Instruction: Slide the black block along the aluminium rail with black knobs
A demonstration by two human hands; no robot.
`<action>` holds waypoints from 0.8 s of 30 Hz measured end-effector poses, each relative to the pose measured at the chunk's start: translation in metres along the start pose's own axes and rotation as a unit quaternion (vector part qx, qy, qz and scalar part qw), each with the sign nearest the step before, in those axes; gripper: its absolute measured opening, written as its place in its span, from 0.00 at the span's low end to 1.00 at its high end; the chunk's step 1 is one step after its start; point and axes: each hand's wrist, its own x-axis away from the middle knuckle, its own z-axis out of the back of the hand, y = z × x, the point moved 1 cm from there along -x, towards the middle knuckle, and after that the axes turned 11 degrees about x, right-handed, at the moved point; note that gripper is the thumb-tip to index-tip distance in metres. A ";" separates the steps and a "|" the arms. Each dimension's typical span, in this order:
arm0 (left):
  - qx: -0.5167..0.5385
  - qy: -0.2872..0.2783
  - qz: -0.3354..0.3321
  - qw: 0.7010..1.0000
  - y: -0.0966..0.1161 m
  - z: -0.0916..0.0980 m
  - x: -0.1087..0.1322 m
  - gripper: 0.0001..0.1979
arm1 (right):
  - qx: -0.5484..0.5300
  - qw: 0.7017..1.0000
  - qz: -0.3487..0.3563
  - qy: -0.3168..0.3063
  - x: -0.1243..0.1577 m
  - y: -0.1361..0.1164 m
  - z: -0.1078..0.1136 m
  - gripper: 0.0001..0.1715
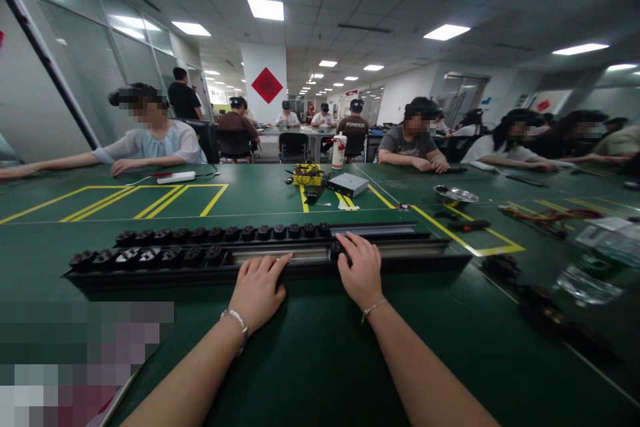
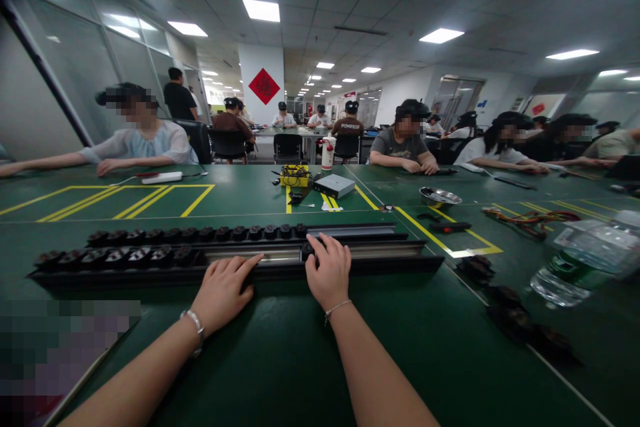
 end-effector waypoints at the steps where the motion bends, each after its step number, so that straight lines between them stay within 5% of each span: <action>1: 0.000 -0.001 0.002 1.000 0.000 0.000 0.000 0.29 | 0.012 1.000 0.027 -0.007 0.001 -0.002 0.000 0.24; 10: -0.004 0.011 -0.005 1.000 0.000 -0.002 0.000 0.30 | 0.054 0.990 0.110 -0.076 0.009 -0.009 -0.002 0.22; 24: -0.007 0.037 -0.028 0.999 -0.003 -0.005 0.002 0.31 | 0.025 0.993 0.084 -0.076 0.007 -0.010 0.000 0.17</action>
